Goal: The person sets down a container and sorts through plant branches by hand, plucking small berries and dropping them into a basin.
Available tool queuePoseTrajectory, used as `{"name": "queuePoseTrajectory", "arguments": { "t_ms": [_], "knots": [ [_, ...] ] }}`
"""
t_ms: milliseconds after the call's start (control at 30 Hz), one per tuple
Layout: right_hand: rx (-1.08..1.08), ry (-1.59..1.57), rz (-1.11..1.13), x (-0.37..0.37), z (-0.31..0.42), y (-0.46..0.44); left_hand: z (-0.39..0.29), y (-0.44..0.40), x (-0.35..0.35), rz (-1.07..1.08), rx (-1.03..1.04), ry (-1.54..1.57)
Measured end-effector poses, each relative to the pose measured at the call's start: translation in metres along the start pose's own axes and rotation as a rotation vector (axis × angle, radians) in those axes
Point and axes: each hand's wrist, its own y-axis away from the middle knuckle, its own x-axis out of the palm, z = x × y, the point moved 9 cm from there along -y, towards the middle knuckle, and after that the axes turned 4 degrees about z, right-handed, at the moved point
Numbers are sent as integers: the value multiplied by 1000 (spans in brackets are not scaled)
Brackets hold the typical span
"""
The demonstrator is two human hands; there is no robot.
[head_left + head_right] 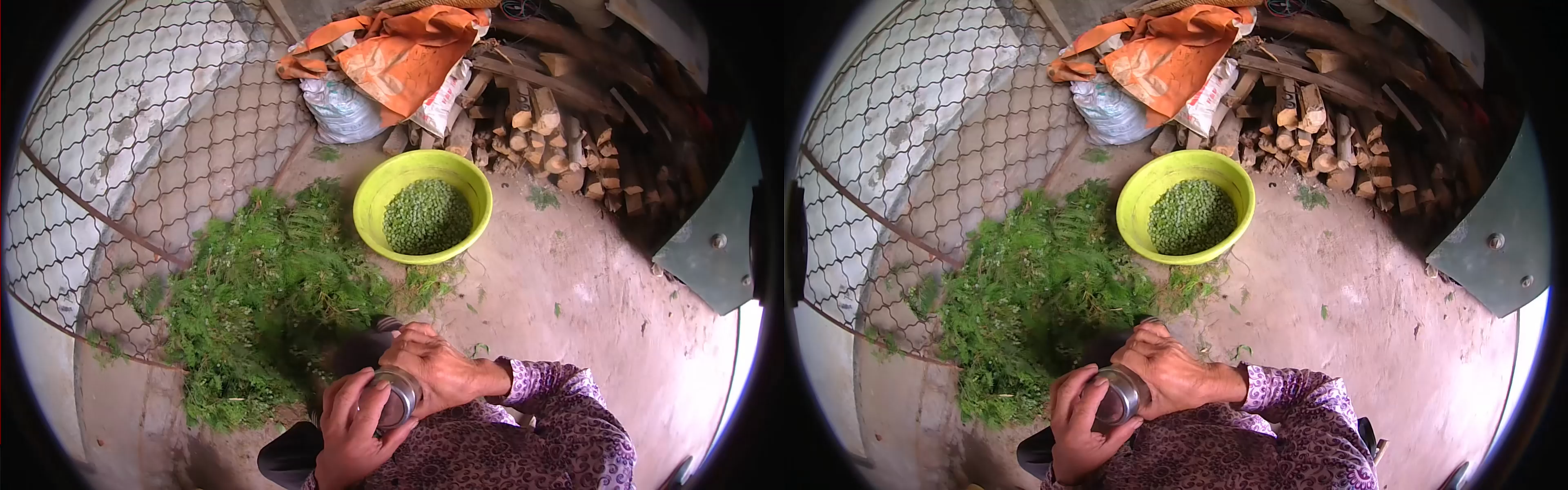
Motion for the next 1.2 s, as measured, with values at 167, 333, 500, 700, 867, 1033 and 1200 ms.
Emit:
{"name": "queuePoseTrajectory", "arguments": {
  "t_ms": [167, 333, 500, 700, 867, 1033, 1200],
  "knots": [
    [70, -27, -45, -10, -30, 20, 8, -22, 35, 111, 13, 47],
    [202, -6, -88, -14, -61, 47, 20, -33, 64, 206, 0, 134],
    [411, 60, -123, -24, -120, 99, 56, -26, 53, 108, -112, 142],
    [839, 167, -330, -21, -247, 199, 159, 46, 13, 4, -622, -77],
    [1084, 0, -674, -27, -354, 280, 200, 100, 3, -3, -806, -118],
    [1042, -63, -949, -57, -409, 303, 216, 121, 10, 63, -929, -114],
    [1219, 281, -950, -80, -437, 321, 221, 107, 24, 144, -945, -96]
  ]
}}
